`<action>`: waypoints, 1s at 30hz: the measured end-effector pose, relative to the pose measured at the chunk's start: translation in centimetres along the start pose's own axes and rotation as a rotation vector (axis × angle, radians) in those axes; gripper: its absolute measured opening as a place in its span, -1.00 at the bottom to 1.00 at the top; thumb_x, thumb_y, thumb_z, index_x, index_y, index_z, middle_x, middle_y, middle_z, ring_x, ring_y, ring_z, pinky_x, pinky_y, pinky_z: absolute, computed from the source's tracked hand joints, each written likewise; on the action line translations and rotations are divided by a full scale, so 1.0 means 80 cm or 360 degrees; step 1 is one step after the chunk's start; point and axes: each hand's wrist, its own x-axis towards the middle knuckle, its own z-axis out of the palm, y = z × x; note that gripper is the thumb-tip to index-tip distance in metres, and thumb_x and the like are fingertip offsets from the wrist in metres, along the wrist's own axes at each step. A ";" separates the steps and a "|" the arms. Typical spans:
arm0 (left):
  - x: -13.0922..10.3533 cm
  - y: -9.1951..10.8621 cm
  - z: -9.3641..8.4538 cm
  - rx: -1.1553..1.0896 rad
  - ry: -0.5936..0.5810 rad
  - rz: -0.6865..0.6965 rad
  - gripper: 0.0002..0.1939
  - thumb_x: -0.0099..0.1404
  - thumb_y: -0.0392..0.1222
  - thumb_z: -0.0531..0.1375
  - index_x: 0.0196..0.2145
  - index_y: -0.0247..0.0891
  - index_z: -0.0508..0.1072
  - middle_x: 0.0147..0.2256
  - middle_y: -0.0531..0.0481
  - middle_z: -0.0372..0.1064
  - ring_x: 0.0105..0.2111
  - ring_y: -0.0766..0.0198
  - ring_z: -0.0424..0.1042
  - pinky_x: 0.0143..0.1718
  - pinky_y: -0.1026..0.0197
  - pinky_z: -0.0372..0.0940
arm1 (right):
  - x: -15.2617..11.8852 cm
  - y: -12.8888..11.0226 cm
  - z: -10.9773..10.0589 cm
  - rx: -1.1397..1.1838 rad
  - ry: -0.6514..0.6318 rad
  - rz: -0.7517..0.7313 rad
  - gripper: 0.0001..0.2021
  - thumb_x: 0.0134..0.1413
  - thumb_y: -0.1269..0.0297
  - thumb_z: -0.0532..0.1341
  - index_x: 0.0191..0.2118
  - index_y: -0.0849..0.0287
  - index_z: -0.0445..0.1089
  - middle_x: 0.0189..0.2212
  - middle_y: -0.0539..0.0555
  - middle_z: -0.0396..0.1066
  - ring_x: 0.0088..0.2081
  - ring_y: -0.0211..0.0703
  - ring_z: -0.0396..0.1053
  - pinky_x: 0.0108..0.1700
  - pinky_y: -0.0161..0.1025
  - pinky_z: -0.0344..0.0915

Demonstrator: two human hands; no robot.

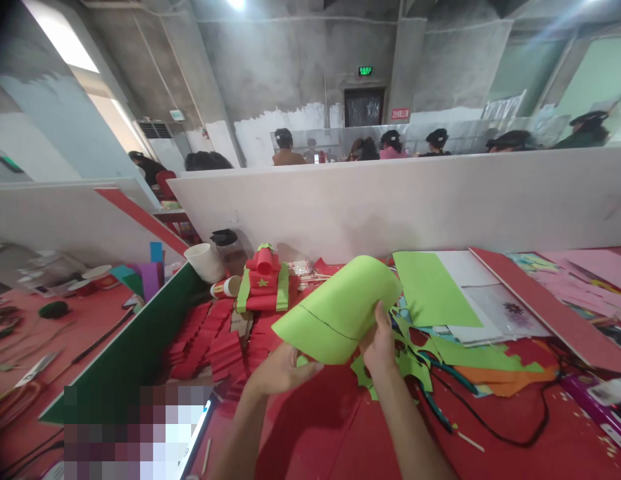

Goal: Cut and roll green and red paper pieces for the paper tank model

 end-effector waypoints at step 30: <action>0.059 0.061 -0.049 0.0587 -0.0732 -0.0190 -0.47 0.17 -0.14 0.30 0.10 -0.16 0.33 0.09 -0.14 0.39 0.07 0.00 0.39 0.06 -0.04 0.33 | -0.021 -0.031 0.007 -0.0188 -0.0451 0.0270 -0.38 0.01 -0.08 0.29 0.16 0.09 0.33 -0.05 0.18 0.52 0.02 0.16 0.44 0.01 0.07 0.39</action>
